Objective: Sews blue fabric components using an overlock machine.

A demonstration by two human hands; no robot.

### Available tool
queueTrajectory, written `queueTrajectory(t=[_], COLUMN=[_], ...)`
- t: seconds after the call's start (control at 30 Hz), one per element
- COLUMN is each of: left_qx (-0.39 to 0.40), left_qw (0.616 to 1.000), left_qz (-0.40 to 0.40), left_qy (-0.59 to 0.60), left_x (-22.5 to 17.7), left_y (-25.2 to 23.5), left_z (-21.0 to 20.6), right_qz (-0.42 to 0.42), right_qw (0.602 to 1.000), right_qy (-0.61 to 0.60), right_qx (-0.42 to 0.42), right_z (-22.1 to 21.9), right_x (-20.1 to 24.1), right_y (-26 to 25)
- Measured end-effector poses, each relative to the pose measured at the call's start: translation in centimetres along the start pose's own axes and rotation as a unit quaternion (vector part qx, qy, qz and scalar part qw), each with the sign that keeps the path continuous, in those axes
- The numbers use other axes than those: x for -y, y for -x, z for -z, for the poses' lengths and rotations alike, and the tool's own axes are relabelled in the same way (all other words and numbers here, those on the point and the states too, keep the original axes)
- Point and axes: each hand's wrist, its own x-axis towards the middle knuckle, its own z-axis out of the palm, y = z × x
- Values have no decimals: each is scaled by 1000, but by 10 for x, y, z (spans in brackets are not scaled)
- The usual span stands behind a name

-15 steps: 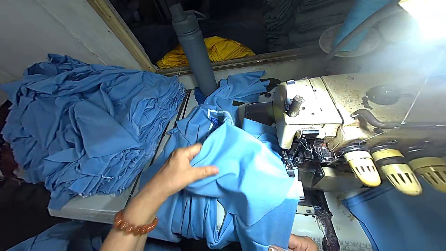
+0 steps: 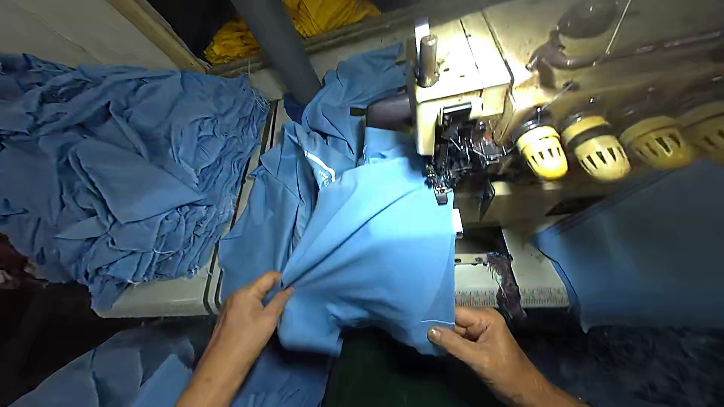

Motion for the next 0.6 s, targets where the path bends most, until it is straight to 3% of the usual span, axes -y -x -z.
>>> queueTrajectory(t=[0.07,0.1,0.23,0.33,0.43,0.47,0.5,0.6], left_qx=[-114,-132,-52,-97,-81,-79,-83,-53], left_qw=[985,977,958,959,944,930,929,949], left_qz=[-111,-162,-275,-247,-84,-68,-90,-237], left_qy=[-64,-47,56,105,309,351,350,199], left_x=[-28,-45,-91,-90,-98,-100,-101,-109], left_y=[9,16,49,48,31,24,20,19], left_z=[-9,-15,-69,-99,-91,-82,-71,-39], right_qz=[26,43,87,92,87,78,67,58], right_qw=[1000,999,994,993,992,993,994,994], right_qy=[8,13,17,20,24,22,18,18], right_qx=[14,25,58,73,83,86,88,91], right_z=[1,2,2,1,0,0,0,1], right_x=[2,3,6,6,4,5,7,14], right_y=[3,3,6,6,5,5,5,5])
